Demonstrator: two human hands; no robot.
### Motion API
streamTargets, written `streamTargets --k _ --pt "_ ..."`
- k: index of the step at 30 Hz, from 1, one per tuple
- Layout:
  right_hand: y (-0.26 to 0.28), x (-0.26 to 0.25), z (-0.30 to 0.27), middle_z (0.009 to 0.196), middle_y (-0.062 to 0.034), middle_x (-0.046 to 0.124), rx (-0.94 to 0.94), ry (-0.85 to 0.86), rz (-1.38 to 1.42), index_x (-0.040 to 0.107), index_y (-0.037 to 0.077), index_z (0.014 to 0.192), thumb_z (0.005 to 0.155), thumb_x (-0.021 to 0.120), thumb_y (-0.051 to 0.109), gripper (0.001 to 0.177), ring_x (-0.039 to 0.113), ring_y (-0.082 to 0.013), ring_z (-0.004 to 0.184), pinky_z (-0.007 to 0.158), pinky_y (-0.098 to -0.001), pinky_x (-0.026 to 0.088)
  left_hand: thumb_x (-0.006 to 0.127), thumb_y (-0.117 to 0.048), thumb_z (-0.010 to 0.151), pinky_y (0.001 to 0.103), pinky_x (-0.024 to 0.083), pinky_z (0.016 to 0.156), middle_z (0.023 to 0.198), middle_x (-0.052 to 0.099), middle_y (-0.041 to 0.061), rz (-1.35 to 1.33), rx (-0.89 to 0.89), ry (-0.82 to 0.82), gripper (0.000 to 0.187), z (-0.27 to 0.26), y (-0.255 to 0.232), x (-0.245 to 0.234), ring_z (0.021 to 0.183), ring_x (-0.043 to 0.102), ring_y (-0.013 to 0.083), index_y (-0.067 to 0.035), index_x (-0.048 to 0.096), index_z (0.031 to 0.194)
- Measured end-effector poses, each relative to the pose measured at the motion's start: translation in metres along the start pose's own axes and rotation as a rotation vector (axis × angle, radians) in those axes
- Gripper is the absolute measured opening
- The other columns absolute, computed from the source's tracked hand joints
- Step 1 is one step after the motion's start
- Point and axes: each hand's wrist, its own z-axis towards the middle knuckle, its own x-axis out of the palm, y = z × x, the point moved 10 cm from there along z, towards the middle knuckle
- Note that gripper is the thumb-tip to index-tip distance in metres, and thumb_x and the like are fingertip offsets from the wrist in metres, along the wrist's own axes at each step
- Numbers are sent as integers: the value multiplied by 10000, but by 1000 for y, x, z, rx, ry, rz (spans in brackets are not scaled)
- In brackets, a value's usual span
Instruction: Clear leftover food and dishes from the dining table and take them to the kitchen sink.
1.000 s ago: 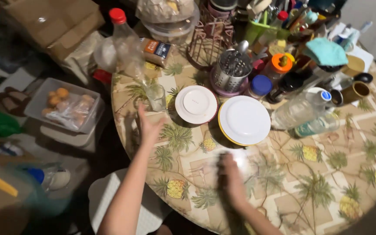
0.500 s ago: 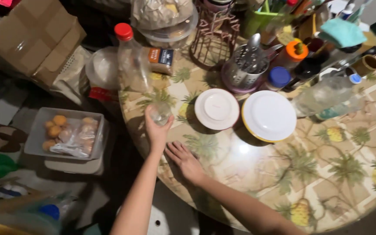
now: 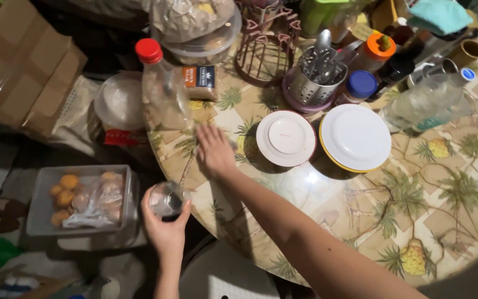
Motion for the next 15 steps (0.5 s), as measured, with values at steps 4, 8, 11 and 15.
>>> streamTargets --k 4,8,11,15 --pt "-57 -2 27 1659 -189 284 199 -77 -41 268 -9 1583 1040 408 350 665 229 -330 1553 1269 -475 152 862 6 739 350 524 1030 1300 599 116 -54 -37 17 759 -9 5 -4 1167 610 208 1 497 1404" --pt "-90 -20 21 1628 -251 298 463 -264 -79 267 -69 1555 1030 420 327 675 252 -389 1533 1264 -479 156 859 0 743 350 534 1002 1281 610 129 7 -106 30 754 -17 4 -5 1158 621 207 -2 499 1406" --pt "-61 -29 -22 1617 -275 324 524 -345 -54 281 -83 1560 1030 440 299 673 282 -408 1530 1275 -495 175 861 -3 747 354 534 1017 1306 599 132 29 -100 36 757 -28 7 -11 1185 610 215 4 496 1410" --pt "13 -48 -95 1595 -288 351 296 -222 79 344 -18 1566 1004 497 275 652 307 -427 1507 1246 -533 194 872 -6 733 350 528 997 1275 627 129 90 -96 30 761 -31 2 -9 1160 620 219 9 504 1400"
